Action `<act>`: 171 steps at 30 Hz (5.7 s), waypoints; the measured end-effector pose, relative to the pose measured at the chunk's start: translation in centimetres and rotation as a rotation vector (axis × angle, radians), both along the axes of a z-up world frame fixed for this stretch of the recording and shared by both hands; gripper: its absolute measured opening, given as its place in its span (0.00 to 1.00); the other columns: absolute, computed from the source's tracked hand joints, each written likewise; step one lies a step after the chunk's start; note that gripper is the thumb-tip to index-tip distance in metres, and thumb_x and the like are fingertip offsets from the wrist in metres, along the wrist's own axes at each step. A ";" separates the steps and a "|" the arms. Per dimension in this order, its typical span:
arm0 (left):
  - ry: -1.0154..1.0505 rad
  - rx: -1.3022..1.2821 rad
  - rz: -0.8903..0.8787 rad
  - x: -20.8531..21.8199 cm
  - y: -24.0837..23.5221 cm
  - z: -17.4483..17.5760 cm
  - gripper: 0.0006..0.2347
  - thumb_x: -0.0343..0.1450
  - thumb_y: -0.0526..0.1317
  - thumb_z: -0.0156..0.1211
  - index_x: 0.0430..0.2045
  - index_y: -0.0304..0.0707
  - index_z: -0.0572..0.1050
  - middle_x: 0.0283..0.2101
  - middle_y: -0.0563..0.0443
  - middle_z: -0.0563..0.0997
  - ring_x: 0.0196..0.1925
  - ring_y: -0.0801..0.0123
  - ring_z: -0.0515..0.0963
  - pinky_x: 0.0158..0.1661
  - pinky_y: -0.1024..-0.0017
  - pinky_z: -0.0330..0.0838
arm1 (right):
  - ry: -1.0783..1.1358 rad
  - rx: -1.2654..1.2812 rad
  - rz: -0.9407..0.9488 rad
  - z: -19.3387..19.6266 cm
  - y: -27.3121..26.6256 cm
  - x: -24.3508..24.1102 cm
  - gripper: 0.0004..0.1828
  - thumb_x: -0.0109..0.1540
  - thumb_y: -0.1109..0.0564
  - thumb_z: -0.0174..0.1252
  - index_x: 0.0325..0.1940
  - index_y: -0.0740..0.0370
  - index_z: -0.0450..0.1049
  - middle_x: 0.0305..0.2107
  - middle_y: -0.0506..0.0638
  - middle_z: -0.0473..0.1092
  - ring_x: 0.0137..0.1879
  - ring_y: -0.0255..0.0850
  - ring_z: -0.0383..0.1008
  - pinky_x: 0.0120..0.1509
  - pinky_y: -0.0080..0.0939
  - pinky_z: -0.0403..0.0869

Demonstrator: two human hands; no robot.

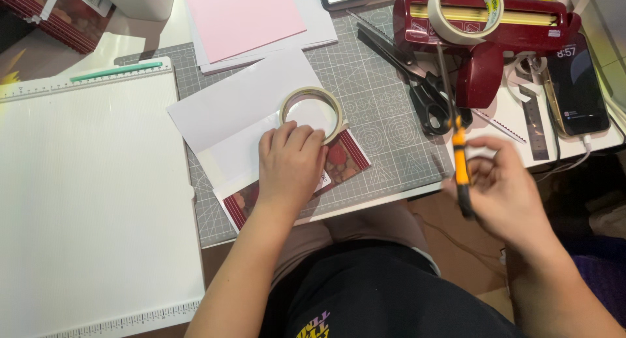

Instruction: The person applies clear tape to the edges of a white paper envelope, cuts the tape with scissors, and folds the flaps to seal it. The person repeats this process on a second envelope, smoothing the tape and pressing the edges to secure the seal.

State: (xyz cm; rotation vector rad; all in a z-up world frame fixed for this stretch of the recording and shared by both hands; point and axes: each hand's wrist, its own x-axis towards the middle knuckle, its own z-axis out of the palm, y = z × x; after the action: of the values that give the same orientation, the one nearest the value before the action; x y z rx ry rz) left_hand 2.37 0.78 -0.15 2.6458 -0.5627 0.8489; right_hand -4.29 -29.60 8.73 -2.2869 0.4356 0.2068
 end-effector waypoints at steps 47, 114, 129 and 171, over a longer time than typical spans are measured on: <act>0.054 0.010 0.034 -0.2 0.5 -2.8 0.10 0.67 0.47 0.60 0.41 0.59 0.78 0.23 0.58 0.70 0.45 0.59 0.79 0.44 0.55 0.63 | 0.200 1.285 0.013 -6.8 3.9 -2.2 0.17 0.67 0.59 0.52 0.36 0.82 0.67 0.17 0.64 0.61 0.08 0.45 0.67 0.06 0.40 0.71; 0.191 0.106 -0.248 -2.8 -4.1 2.7 0.26 0.70 0.32 0.57 0.66 0.54 0.66 0.68 0.41 0.68 0.69 0.42 0.69 0.64 0.39 0.60 | -0.601 -0.679 0.155 -4.8 -8.8 2.5 0.09 0.71 0.57 0.70 0.56 0.53 0.83 0.34 0.47 0.75 0.40 0.40 0.72 0.45 0.39 0.66; 0.255 0.217 0.419 -8.3 7.1 2.1 0.24 0.65 0.55 0.69 0.55 0.51 0.77 0.45 0.53 0.78 0.39 0.57 0.75 0.36 0.58 0.68 | -0.261 -1.009 0.116 -3.8 -7.8 2.1 0.32 0.70 0.40 0.60 0.78 0.46 0.77 0.35 0.47 0.81 0.42 0.56 0.82 0.46 0.52 0.77; 0.511 -2.364 0.401 -12.7 2.7 7.5 0.34 0.63 0.28 0.53 0.67 0.45 0.55 0.66 0.45 0.63 0.66 0.50 0.68 0.66 0.54 0.64 | -0.344 1.291 0.099 0.5 4.8 7.8 0.39 0.52 0.77 0.47 0.65 0.55 0.73 0.28 0.51 0.72 0.35 0.36 0.76 0.36 0.36 0.77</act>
State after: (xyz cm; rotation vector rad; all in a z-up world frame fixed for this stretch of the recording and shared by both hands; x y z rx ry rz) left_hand -10.34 3.48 7.36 0.5444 0.7792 0.2513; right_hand 3.55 -24.78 9.26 -1.0301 -0.0374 0.0857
